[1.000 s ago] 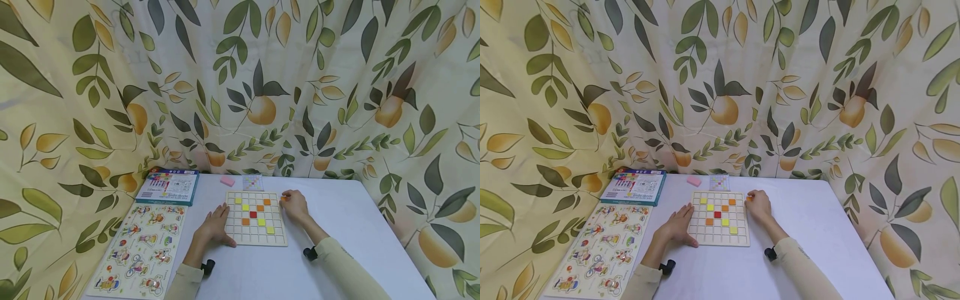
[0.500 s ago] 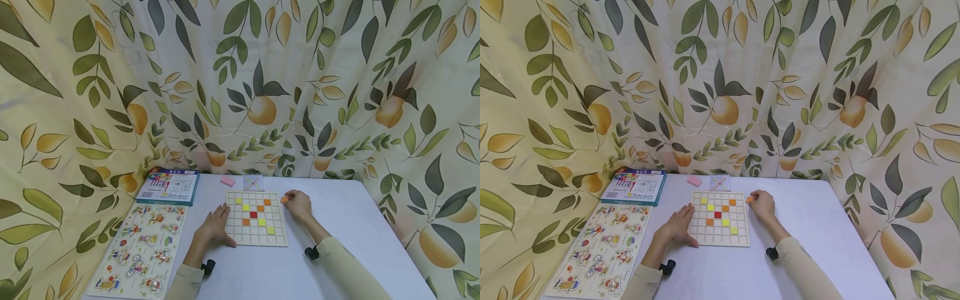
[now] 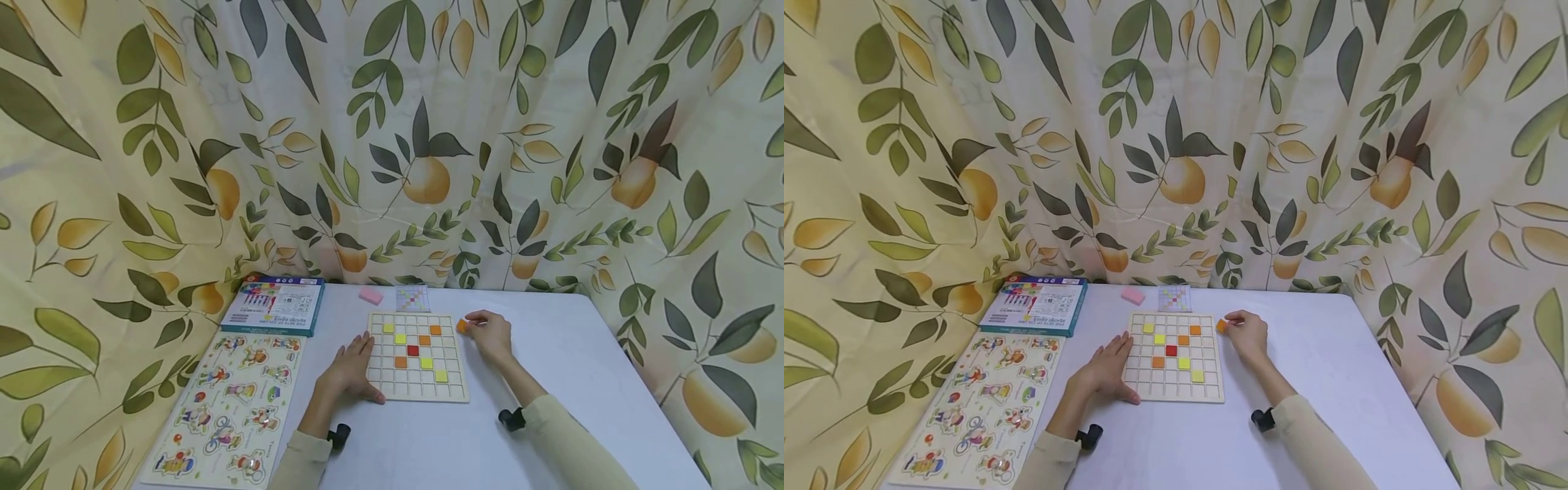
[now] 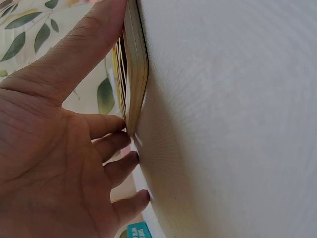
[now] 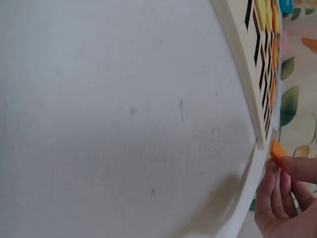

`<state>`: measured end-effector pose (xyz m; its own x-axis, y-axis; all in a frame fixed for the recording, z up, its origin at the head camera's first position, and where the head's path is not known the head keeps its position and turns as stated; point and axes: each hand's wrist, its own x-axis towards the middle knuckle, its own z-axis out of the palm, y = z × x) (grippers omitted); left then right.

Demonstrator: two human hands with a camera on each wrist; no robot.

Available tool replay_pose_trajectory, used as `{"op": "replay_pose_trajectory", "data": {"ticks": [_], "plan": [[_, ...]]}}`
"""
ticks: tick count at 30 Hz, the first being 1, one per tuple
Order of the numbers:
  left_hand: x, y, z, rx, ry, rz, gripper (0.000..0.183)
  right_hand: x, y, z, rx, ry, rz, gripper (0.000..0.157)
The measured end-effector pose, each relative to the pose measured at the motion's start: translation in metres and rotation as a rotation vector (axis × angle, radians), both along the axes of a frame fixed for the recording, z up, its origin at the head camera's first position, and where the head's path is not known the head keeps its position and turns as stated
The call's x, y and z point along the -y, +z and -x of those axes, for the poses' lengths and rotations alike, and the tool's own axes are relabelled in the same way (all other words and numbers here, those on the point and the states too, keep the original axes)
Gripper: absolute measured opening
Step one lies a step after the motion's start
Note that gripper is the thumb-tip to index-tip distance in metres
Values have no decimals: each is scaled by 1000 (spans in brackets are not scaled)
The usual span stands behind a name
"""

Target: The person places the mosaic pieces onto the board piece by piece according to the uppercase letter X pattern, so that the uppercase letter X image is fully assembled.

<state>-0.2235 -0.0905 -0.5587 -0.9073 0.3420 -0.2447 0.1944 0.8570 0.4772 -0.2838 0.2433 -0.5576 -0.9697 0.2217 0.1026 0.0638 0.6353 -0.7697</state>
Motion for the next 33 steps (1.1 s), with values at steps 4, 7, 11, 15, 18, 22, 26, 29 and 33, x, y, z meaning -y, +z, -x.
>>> {"op": "replay_pose_trajectory", "data": {"ticks": [4,7,11,15,18,22,26,29,33], "plan": [[1,-5,2,-6,-1,-6,138,6,0,-3,15,29,35,16],[2,-7,3,-5,-3,-4,138,12,1,-6,27,48,52,15],[2,-9,3,-12,-5,-9,137,20,1,-10,27,84,63,15],[2,-4,1,-6,-5,-13,137,30,3,-15,27,134,64,15],[1,0,0,0,-8,-1,137,38,6,-18,14,169,71,15],[1,3,-2,-7,-9,1,135,48,11,-24,5,222,63,15],[1,5,-2,-8,-5,-29,134,58,12,-28,13,289,67,14],[1,6,-2,-1,-4,-34,132,64,10,-31,22,329,78,13],[1,5,-2,-2,-9,-9,134,74,7,-35,34,370,85,13]]}}
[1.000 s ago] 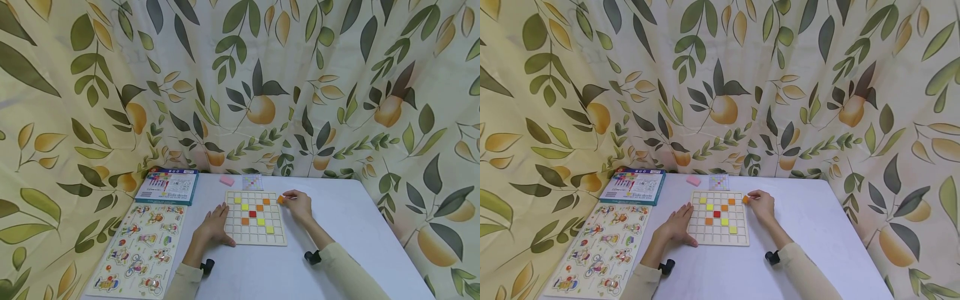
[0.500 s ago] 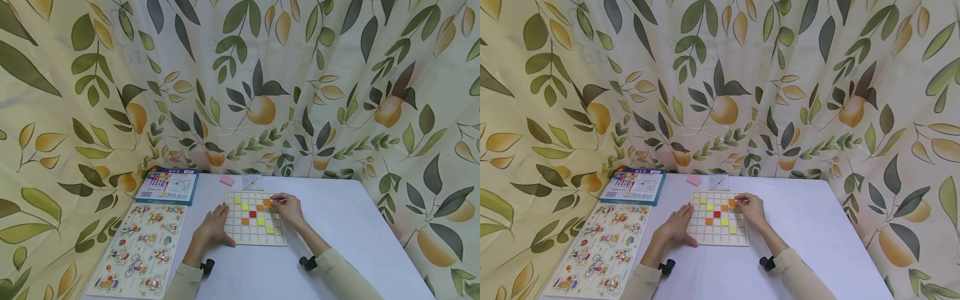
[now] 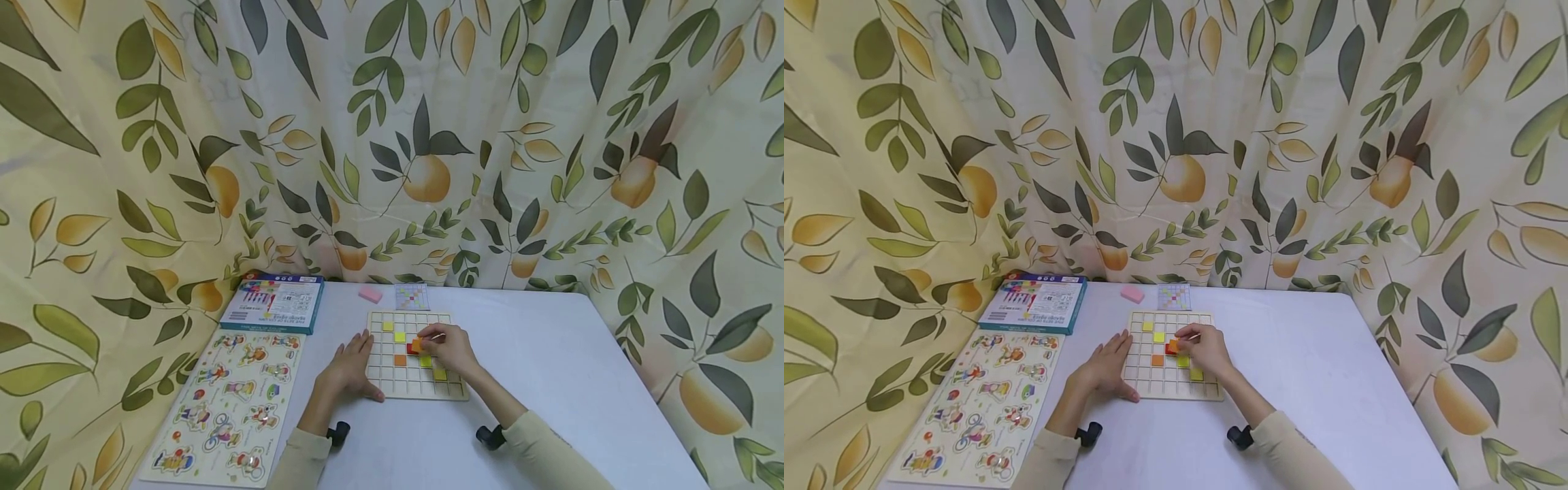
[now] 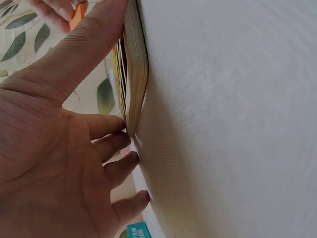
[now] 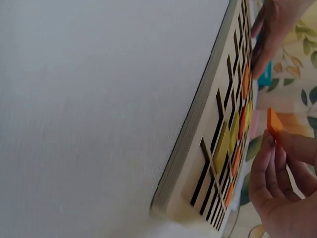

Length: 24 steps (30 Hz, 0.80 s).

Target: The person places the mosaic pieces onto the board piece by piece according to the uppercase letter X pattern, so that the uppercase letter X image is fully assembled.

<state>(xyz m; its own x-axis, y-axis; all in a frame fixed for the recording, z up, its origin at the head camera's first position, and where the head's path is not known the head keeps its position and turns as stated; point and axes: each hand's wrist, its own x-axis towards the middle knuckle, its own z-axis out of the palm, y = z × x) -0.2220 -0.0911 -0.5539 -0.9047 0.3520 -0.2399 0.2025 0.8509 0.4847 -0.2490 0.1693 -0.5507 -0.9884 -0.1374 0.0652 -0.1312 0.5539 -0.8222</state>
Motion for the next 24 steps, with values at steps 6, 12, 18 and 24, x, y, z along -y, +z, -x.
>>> {"op": "replay_pose_trajectory", "data": {"ticks": [6,12,18,24], "plan": [[0,0,1,8,-5,20,132,16,0,-6,14,66,21,13],[0,1,1,9,-13,37,130,31,-2,-14,13,163,11,12],[0,0,3,-2,-19,45,133,43,-2,-19,48,197,13,12],[0,-1,2,10,-10,31,132,50,-7,-23,67,218,-1,12]]}}
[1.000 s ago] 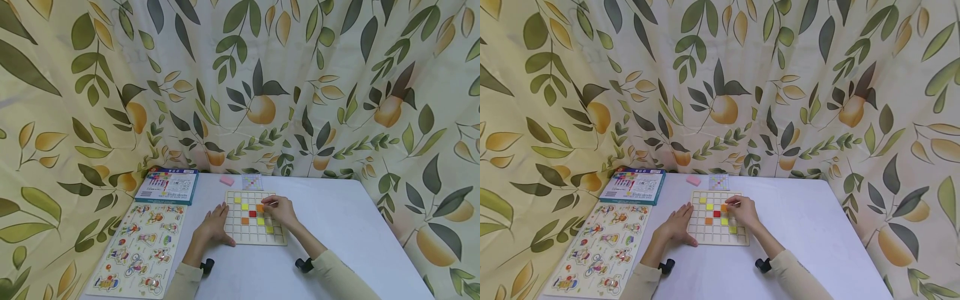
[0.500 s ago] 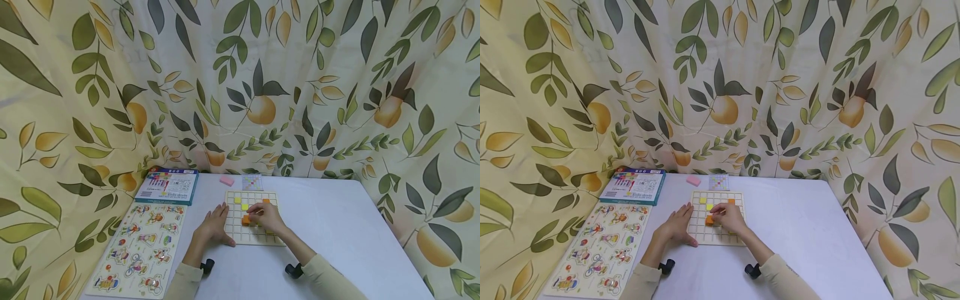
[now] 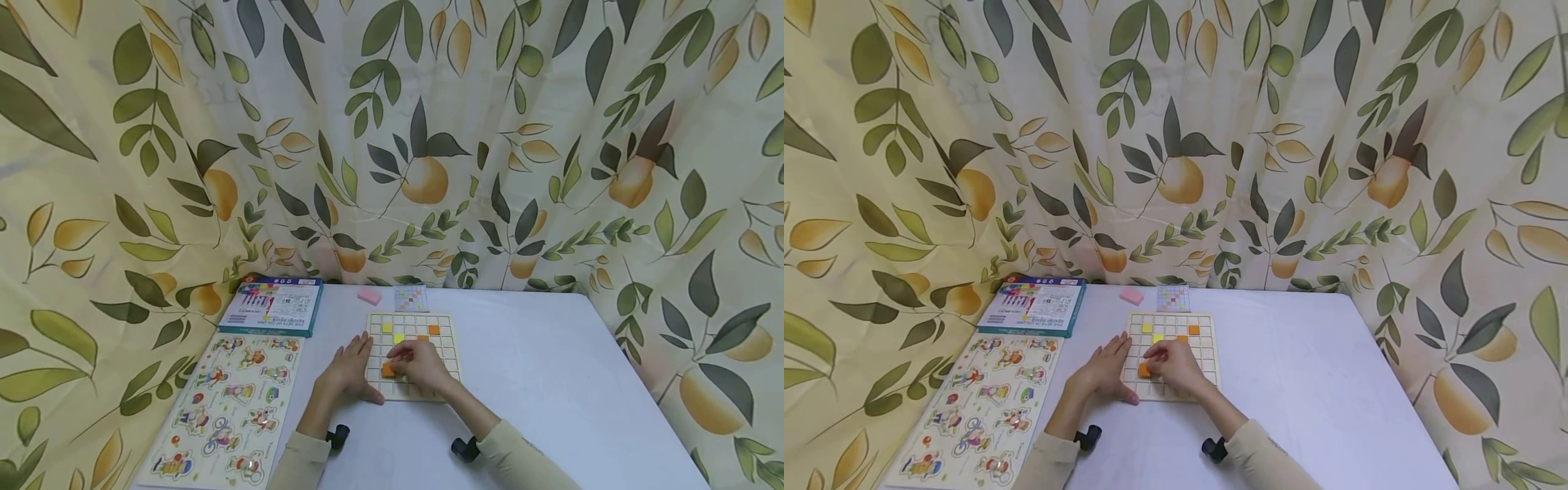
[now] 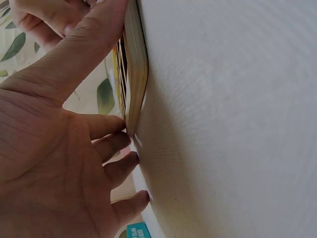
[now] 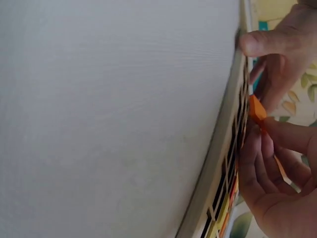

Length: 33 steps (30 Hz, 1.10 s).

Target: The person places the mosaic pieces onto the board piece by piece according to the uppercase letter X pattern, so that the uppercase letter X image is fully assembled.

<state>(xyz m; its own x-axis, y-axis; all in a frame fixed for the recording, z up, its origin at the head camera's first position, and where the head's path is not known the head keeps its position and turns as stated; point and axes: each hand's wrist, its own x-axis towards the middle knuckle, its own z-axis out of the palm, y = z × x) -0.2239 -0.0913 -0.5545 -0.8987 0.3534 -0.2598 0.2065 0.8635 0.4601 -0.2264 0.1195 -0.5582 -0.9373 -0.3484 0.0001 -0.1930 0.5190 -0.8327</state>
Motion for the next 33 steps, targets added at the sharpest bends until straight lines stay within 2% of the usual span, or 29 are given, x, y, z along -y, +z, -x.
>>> {"op": "replay_pose_trajectory", "data": {"ticks": [8,16,21,27,33], "plan": [[1,-1,-3,-1,3,-20,132,6,-4,-5,-10,27,-30,12],[5,-3,-2,-16,3,-22,133,7,-6,-3,-95,52,-87,10],[5,-4,-2,-12,1,-16,134,1,-4,-6,-89,49,-82,12],[6,1,-1,-22,1,-8,136,-8,-2,-6,-102,26,-90,11],[6,3,-3,-15,3,-4,135,-23,0,-8,-105,-39,-69,10]]}}
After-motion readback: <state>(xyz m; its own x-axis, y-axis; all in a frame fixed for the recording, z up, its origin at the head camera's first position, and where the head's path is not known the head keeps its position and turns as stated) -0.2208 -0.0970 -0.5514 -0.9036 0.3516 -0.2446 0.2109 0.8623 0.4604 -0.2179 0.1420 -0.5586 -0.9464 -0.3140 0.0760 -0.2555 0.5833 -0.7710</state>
